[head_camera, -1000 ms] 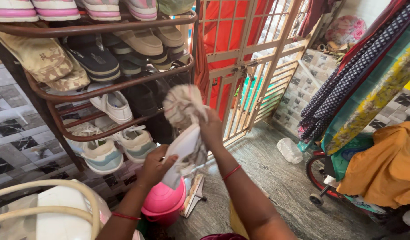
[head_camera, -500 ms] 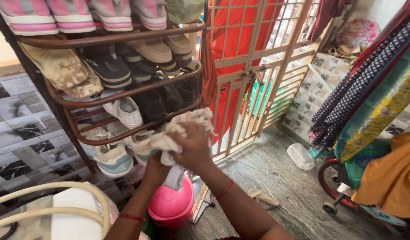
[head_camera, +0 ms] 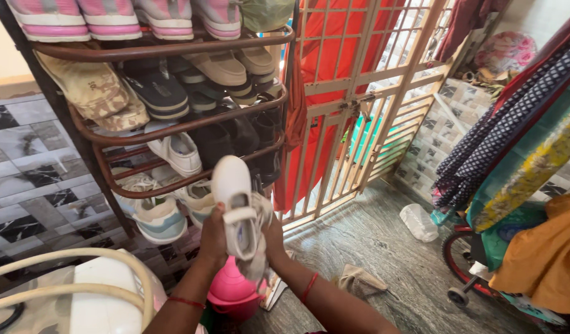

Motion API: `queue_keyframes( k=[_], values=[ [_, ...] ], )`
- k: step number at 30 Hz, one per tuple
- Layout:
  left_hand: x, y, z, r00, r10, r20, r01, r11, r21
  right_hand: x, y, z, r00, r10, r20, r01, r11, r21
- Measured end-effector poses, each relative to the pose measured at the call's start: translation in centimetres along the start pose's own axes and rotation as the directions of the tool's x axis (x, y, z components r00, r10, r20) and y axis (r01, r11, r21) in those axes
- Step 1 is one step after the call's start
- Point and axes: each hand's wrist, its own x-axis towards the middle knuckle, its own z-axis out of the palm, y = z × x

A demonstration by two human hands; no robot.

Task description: The person wipes several shoes on a multi-tiered shoe rack using a cloth. They handle each shoe individually, wiping the exterior surfaces before placing them back on the rack.

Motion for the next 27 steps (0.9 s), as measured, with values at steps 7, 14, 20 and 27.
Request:
queue_keyframes(
  k=[7, 14, 20, 27],
  values=[
    [0.4, 4.0, 0.3, 1.000, -0.008, -0.026, -0.006, 0.864, -0.504, -2.0, -8.0, -1.4, 0.995, 0.014, 0.094, -0.018, 0.999, 0.043],
    [1.9, 1.2, -1.7, 0.976, 0.048, -0.211, -0.077, 0.988, -0.134, -0.8, -17.7, -1.1, 0.851, -0.262, 0.455, 0.411, 0.872, -0.267],
    [1.7, 0.2, -0.6, 0.971, 0.131, -0.200, -0.100, 0.983, 0.157, -1.4, -20.2, -0.7, 0.826, 0.160, 0.540, 0.425, 0.452, -0.784],
    [0.3, 0.5, -0.4, 0.925, 0.366, 0.103, -0.370, 0.803, 0.467, -0.2, -16.7, -4.0, 0.646, 0.111, 0.755, 0.499, 0.687, -0.528]
  ],
)
